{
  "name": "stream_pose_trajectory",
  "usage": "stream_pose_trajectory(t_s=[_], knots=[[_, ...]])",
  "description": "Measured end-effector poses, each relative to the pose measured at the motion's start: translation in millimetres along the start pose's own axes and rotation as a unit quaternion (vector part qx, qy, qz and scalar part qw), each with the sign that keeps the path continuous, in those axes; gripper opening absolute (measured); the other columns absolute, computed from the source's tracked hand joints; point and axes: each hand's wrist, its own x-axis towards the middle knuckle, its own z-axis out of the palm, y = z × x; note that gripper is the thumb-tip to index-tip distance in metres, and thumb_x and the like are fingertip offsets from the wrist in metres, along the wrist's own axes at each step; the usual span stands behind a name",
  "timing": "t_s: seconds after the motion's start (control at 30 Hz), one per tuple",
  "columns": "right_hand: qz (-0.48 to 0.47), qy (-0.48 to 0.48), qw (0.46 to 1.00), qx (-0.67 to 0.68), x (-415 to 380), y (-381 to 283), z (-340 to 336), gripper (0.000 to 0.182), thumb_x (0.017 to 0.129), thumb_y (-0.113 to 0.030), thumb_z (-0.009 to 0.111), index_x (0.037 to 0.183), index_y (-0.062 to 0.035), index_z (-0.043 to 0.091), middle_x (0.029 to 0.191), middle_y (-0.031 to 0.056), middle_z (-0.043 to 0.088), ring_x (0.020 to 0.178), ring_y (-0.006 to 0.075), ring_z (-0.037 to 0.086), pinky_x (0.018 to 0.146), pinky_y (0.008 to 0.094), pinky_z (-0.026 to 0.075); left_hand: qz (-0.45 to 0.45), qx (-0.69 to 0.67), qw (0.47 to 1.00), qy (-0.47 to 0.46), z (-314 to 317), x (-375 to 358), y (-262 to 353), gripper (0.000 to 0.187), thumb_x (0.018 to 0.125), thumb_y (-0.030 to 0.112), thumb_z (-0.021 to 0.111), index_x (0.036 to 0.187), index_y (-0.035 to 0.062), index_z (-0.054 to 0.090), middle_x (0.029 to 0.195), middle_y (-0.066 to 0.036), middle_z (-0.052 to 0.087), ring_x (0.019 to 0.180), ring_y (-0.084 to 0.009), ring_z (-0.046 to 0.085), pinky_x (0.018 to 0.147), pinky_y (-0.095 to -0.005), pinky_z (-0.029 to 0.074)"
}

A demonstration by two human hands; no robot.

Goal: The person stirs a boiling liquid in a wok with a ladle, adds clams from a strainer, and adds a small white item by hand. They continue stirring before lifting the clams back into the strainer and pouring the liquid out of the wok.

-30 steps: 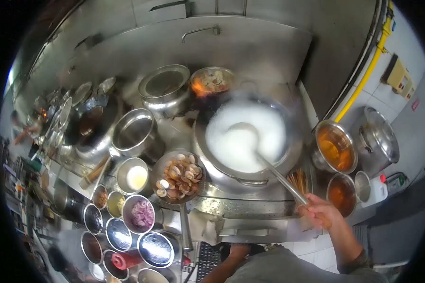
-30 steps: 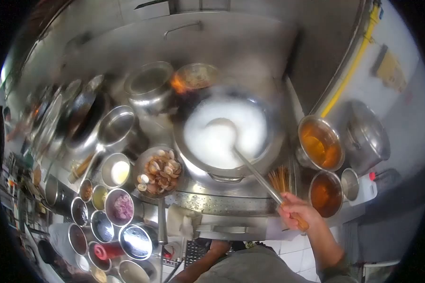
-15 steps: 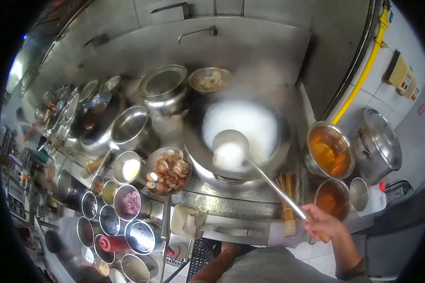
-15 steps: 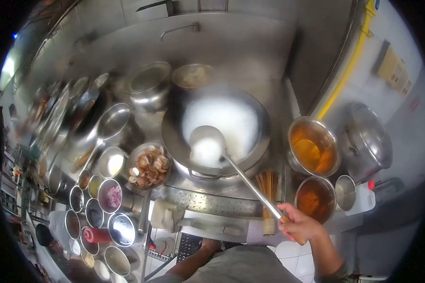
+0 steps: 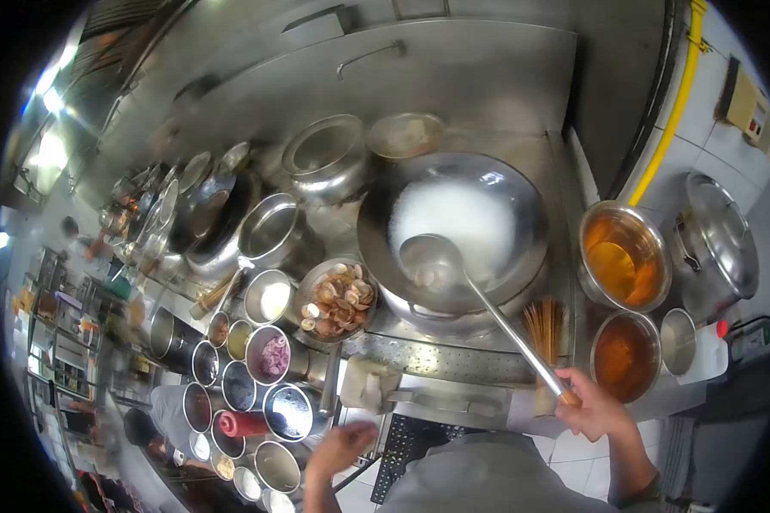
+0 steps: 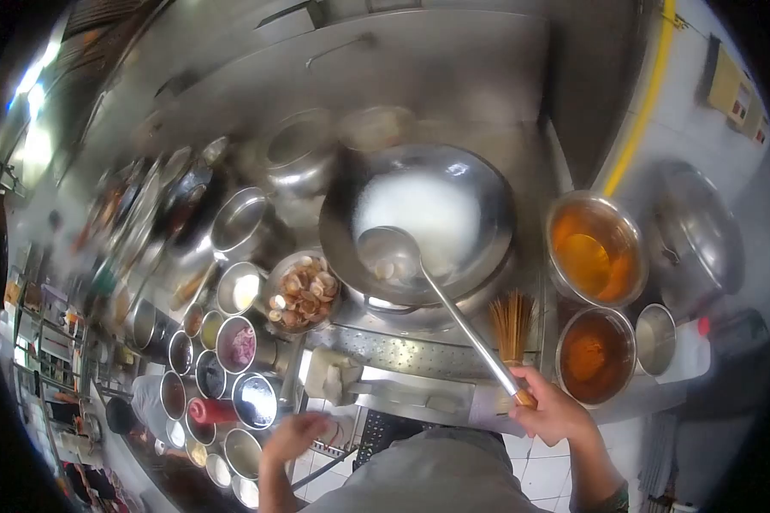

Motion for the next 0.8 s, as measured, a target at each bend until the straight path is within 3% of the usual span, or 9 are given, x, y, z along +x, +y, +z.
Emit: stream_pose_trajectory(t_s=[0.1,0.13,0.2,0.3,0.37,0.47,0.57,0.6,0.8], knots=[[-0.008,-0.007,0.999,0.037,6.0,-14.5,12.9,0.065,0.092,-0.002,0.063,0.148,-0.0072,0.031,0.086,0.007,0.057,0.054,0.0125,0.055,0.049,0.0288,0.046,0.075,-0.086,0.961,0.251,-33.5,-3.9,19.7,0.033,0.093,0.02,0.072,0.116,-0.0031,0.069,0.095,-0.019,0.073,0.083,-0.0278,0.071,0.079,-0.0365,0.055],[-0.012,-0.012,0.998,0.053,8.5,-19.1,17.9,0.065,0.092,-0.001,0.063,0.148,-0.0071,0.031,0.085,0.007,0.057,0.053,0.0128,0.054,0.048,0.029,0.045,0.135,0.021,0.938,0.317,-41.0,5.3,4.8,0.032,0.09,0.017,0.073,0.115,-0.0026,0.069,0.092,-0.017,0.072,0.083,-0.0301,0.069,0.08,-0.0375,0.055],[-0.004,-0.04,0.979,0.199,11.6,-27.6,27.4,0.065,0.091,0.0,0.062,0.147,-0.0076,0.03,0.081,0.0063,0.055,0.052,0.0133,0.053,0.045,0.0294,0.043,0.123,0.037,0.938,0.321,-46.7,19.1,-17.8,0.041,0.087,0.018,0.075,0.12,-0.0041,0.066,0.105,-0.021,0.069,0.095,-0.0344,0.067,0.086,-0.0411,0.053],[-0.022,-0.096,0.94,0.327,20.1,-40.3,46.5,0.065,0.091,0.002,0.061,0.147,-0.009,0.03,0.076,0.0054,0.053,0.049,0.0138,0.051,0.042,0.0299,0.041,0.082,-0.029,0.965,0.247,-38.7,53.9,-74.4,0.061,0.087,0.027,0.076,0.134,-0.0072,0.056,0.12,-0.026,0.065,0.106,-0.0344,0.066,0.092,-0.0418,0.053],[-0.04,-0.101,0.933,0.344,25.9,-54.5,62.9,0.065,0.091,0.002,0.06,0.147,-0.0095,0.029,0.075,0.005,0.052,0.048,0.0137,0.051,0.042,0.0297,0.041,0.006,-0.138,0.97,0.2,-41.1,48.1,-40.8,0.065,0.091,0.025,0.074,0.141,-0.0076,0.049,0.119,-0.023,0.066,0.102,-0.0315,0.069,0.087,-0.0404,0.055],[-0.067,-0.066,0.96,0.264,36.4,-78.0,105.5,0.063,0.092,0.001,0.059,0.147,-0.0092,0.029,0.075,0.0047,0.053,0.048,0.0127,0.051,0.043,0.0289,0.041,-0.053,-0.589,0.804,0.066,-37.1,87.0,-51.0,0.045,0.095,0.02,0.07,0.13,-0.0043,0.056,0.1,-0.014,0.067,0.081,-0.0241,0.069,0.07,-0.0357,0.056],[-0.1,-0.037,0.989,0.105,64.7,-84.6,143.5,0.062,0.093,0.0,0.059,0.147,-0.0087,0.029,0.077,0.0044,0.054,0.049,0.0113,0.052,0.044,0.0281,0.042,-0.096,-0.682,0.712,-0.137,-26.7,158.2,-105.6,0.017,0.096,0.015,0.067,0.107,0.0032,0.06,0.079,-0.005,0.06,0.062,-0.0168,0.059,0.056,-0.032,0.05],[-0.101,-0.016,0.992,0.069,71.8,-87.1,156.8,0.061,0.094,-0.001,0.059,0.147,-0.0085,0.029,0.077,0.0041,0.054,0.05,0.0108,0.052,0.045,0.0279,0.042,-0.103,-0.65,0.746,-0.1,-34.9,137.4,-69.5,0.013,0.096,0.013,0.067,0.092,0.0083,0.055,0.071,0.0,0.052,0.057,-0.0116,0.05,0.05,-0.0309,0.046],[-0.102,0.058,0.991,0.06,80.8,-95.6,174.1,0.063,0.093,0.003,0.057,0.148,-0.01,0.029,0.076,0.0039,0.056,0.05,0.0101,0.053,0.045,0.0261,0.043,-0.055,-0.642,0.755,-0.121,-32.6,92.1,-71.0,0.021,0.096,0.009,0.061,0.114,0.0034,0.053,0.074,-0.002,0.053,0.056,-0.0121,0.052,0.05,-0.0301,0.047]])
